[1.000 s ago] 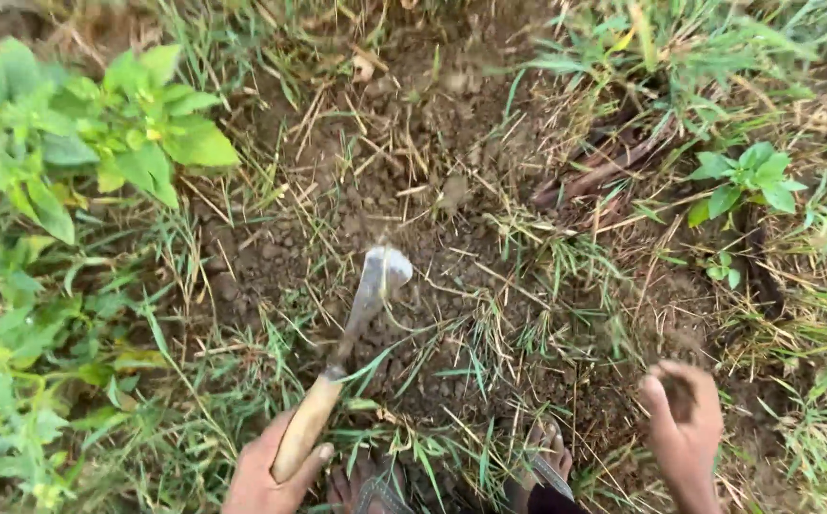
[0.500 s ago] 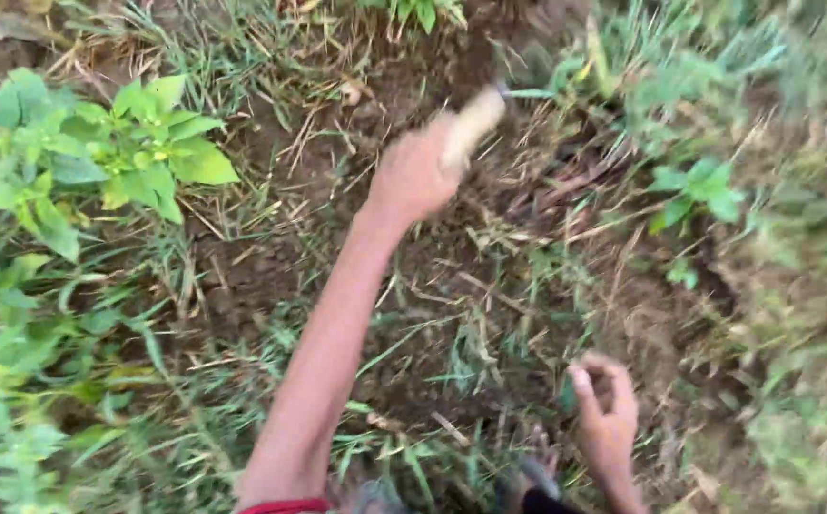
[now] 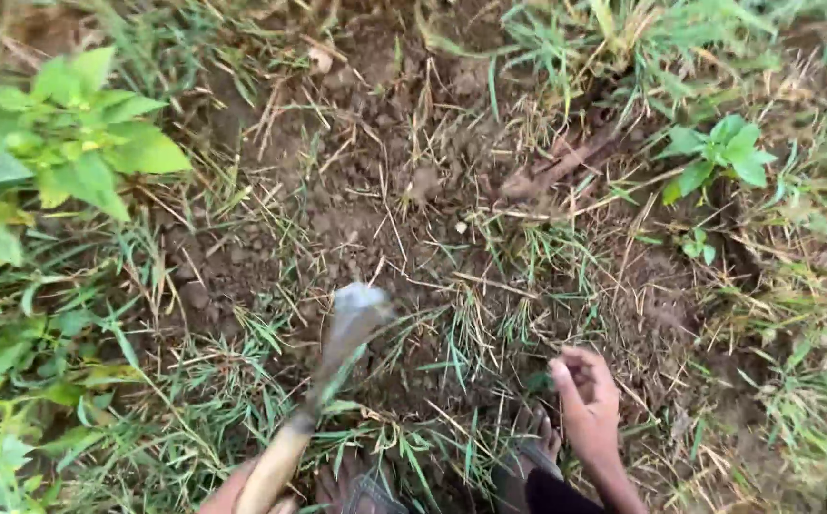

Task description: Dig the soil using a hand trowel to prepare for planting.

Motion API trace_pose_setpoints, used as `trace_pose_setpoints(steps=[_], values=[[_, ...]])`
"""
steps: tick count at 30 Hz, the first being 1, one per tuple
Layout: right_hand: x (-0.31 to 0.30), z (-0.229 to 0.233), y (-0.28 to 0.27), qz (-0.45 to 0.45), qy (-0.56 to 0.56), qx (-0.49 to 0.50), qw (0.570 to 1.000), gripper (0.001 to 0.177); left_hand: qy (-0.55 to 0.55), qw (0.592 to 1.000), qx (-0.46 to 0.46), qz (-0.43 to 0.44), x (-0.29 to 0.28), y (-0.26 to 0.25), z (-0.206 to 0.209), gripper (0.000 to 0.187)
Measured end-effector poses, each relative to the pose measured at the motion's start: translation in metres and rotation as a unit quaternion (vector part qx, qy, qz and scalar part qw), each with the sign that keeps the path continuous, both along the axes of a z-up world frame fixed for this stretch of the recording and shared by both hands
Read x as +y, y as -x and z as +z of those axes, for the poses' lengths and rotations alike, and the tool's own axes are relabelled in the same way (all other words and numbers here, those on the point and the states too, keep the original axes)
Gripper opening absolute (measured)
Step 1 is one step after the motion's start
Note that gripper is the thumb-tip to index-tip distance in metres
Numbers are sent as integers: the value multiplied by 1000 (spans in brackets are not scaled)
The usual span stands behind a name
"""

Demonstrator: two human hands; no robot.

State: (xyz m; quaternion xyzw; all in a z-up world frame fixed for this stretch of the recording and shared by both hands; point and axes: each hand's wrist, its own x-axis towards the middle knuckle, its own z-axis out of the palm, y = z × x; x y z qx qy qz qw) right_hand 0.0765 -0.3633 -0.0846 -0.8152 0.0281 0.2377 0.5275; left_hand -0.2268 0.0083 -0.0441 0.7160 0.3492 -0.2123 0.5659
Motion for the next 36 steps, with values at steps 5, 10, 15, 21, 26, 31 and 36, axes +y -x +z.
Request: trace_pose_setpoints(steps=[5,10,15,21,26,31,36], values=[[3,17,-24,-3,74,18,997,32,-113,993,-13,-37,15,-74,6,70],[-9,20,-19,-36,80,-7,996,31,-5,1000,-12,22,28,-222,-20,38],[10,-1,1,-50,10,-22,998,30,-49,998,-23,-37,26,-245,-24,37],[41,15,20,-22,-30,26,999,29,-85,993,-76,10,1,-224,-19,40],[34,18,16,-7,-56,-3,998,29,-79,996,-45,9,6,-189,13,51],[62,20,-18,39,-33,-5,999,27,-100,993,-37,55,28,-49,14,58],[74,2,-39,80,-51,-37,995,28,-26,954,85,288,10,103,15,67]])
